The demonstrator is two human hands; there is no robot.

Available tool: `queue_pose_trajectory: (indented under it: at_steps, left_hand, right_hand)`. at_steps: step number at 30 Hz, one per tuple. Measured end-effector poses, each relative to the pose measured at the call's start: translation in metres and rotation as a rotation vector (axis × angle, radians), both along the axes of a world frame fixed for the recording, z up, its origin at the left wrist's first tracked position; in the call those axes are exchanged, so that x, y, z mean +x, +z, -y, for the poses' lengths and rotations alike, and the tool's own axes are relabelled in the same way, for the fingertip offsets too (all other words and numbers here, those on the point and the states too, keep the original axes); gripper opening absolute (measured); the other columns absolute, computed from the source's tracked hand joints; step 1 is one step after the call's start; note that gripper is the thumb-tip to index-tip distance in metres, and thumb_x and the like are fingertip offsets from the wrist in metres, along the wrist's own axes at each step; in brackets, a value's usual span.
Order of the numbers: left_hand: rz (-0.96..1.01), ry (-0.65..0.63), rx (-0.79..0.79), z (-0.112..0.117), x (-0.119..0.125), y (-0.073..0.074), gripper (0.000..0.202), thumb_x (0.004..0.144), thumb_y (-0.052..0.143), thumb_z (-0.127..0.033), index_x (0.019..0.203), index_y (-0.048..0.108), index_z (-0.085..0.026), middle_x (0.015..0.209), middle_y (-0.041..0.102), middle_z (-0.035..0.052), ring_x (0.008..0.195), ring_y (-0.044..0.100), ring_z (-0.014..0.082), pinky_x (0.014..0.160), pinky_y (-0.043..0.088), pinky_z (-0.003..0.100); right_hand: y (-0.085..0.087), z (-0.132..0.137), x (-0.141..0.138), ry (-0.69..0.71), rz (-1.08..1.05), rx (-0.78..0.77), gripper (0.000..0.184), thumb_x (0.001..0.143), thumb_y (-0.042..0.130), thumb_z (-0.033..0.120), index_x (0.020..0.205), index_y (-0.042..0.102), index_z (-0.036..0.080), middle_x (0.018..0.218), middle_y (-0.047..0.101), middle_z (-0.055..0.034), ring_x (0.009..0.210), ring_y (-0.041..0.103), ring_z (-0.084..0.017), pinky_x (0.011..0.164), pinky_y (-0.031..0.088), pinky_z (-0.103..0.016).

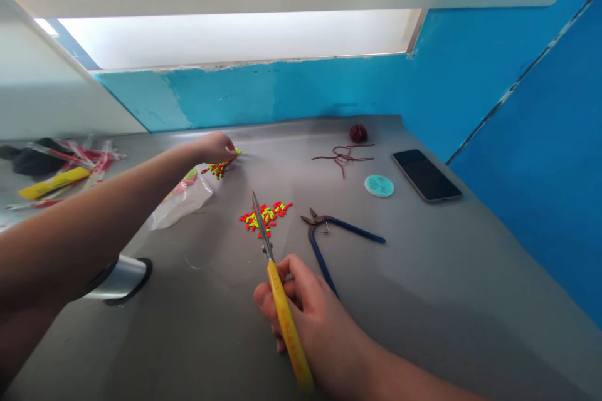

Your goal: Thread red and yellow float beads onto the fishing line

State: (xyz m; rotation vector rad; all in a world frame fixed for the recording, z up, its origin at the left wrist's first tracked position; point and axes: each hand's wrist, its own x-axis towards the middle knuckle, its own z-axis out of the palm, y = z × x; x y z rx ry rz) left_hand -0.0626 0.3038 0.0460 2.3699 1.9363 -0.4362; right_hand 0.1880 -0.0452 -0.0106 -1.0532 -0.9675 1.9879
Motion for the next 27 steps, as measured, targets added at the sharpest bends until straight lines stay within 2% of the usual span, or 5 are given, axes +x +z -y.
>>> queue_pose_trajectory:
  at_steps: [11, 15, 18, 22, 27]
  left_hand:
    - [0.051, 0.056, 0.181, 0.020, 0.006, 0.017, 0.041, 0.105, 0.073, -0.037, 0.141, 0.067, -0.018, 0.142, 0.069, 0.0130, 0.119, 0.073, 0.0292, 0.099, 0.064, 0.051]
    - [0.114, -0.016, 0.174, 0.077, 0.020, 0.050, 0.040, 0.105, 0.072, -0.038, 0.139, 0.068, -0.018, 0.140, 0.070, 0.0123, 0.118, 0.073, 0.0294, 0.099, 0.064, 0.051]
    - [0.164, -0.059, 0.058, 0.148, 0.028, 0.060, 0.042, 0.111, 0.057, -0.055, 0.110, 0.079, -0.019, 0.104, 0.080, 0.0063, 0.092, 0.078, 0.0256, 0.083, 0.063, 0.040]
    - [0.188, -0.105, -0.008, 0.227, 0.037, 0.035, 0.056, 0.099, 0.062, -0.075, 0.091, 0.080, -0.023, 0.087, 0.080, 0.0090, 0.085, 0.077, 0.0310, 0.072, 0.058, 0.042]
    - [0.308, -0.097, -0.071, 0.242, 0.042, 0.004, 0.031, 0.107, 0.070, -0.039, 0.133, 0.071, -0.021, 0.136, 0.072, 0.0113, 0.113, 0.074, 0.0250, 0.097, 0.065, 0.046]
  right_hand:
    - [0.012, -0.001, 0.000, 0.017, 0.183, 0.073, 0.045, 0.097, 0.073, 0.065, 0.101, 0.055, 0.024, 0.087, 0.065, 0.0015, 0.065, 0.054, -0.011, 0.063, 0.051, -0.026]
    - [0.025, -0.010, 0.008, -0.065, 0.489, 0.183, 0.041, 0.092, 0.081, 0.057, 0.100, 0.056, 0.025, 0.087, 0.075, -0.0016, 0.071, 0.062, -0.017, 0.061, 0.046, -0.028]
    - [0.033, -0.020, 0.018, -0.169, 0.766, 0.280, 0.044, 0.084, 0.086, 0.056, 0.099, 0.058, 0.026, 0.085, 0.077, -0.0029, 0.071, 0.062, -0.020, 0.061, 0.041, -0.031]
    - [0.041, -0.033, 0.029, -0.253, 1.032, 0.397, 0.039, 0.089, 0.075, 0.062, 0.100, 0.060, 0.027, 0.089, 0.079, -0.0049, 0.076, 0.068, -0.025, 0.064, 0.043, -0.034]
    - [0.044, -0.045, 0.042, -0.242, 1.341, 0.467, 0.029, 0.086, 0.074, 0.054, 0.095, 0.064, 0.028, 0.089, 0.079, -0.0075, 0.078, 0.070, -0.031, 0.063, 0.038, -0.036]
